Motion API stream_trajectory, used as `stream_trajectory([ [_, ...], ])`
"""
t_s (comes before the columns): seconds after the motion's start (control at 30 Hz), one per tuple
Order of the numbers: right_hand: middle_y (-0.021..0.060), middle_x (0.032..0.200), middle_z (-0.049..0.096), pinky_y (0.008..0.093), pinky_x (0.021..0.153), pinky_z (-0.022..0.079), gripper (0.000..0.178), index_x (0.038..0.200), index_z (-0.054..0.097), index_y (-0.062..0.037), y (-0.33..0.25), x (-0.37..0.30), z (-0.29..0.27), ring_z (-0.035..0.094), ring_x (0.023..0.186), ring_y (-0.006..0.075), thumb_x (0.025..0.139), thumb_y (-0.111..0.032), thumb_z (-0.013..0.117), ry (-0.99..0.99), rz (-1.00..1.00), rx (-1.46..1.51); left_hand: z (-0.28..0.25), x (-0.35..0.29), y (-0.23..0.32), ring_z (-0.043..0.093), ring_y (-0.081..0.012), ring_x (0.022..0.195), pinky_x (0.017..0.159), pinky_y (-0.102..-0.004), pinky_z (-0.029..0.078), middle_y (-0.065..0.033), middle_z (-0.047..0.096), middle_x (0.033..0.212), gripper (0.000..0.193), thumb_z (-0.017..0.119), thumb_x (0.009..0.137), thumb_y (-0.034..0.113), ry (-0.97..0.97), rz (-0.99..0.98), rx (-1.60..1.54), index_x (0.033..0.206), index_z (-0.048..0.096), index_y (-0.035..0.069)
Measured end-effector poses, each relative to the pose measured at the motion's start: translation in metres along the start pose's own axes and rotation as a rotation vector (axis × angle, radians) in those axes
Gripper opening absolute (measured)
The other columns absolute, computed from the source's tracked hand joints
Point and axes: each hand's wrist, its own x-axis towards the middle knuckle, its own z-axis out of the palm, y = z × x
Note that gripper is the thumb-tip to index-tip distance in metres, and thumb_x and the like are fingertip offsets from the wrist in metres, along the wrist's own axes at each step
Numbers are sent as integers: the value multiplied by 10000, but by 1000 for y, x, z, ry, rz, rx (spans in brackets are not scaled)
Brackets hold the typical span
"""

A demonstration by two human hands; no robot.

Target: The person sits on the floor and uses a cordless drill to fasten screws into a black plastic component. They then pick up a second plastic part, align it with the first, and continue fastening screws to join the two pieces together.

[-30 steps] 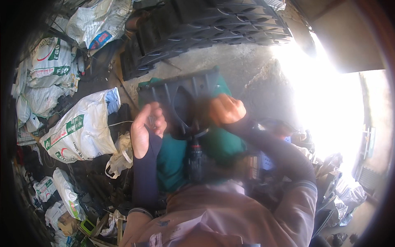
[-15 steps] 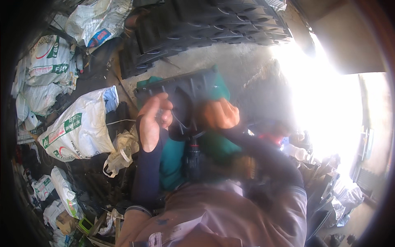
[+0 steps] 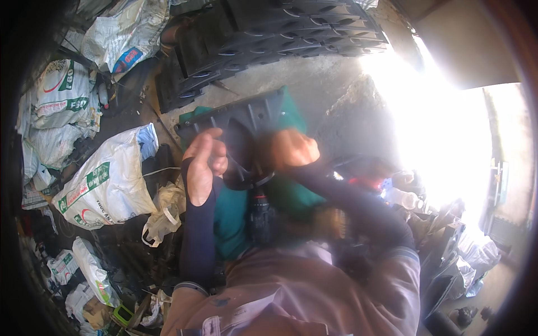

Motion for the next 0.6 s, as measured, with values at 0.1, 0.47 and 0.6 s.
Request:
stream_trajectory([
  [0.1,156,786,585,405,576,506,144,933,574,-7,1,7,-14,612,658,351,812,-23,652,-222,88,73,-1,-1,0,447,-69,552,496,-206,349,-21,575,743,281,555,986,238,6,-13,16,1134,586,0],
  [0.47,113,825,676,282,653,543,276,1095,635,95,17,40,-43,654,734,141,918,-116,641,-651,860,649,2,-1,0,443,-87,551,504,-228,339,-26,569,751,308,562,977,240,4,9,31,1148,574,-17],
  [0.6,107,799,680,279,656,548,231,1048,652,91,19,43,-40,661,710,145,914,-97,637,-715,869,577,3,2,1,442,-88,543,494,-232,333,-24,565,742,308,551,982,240,9,7,49,1147,570,-20],
])
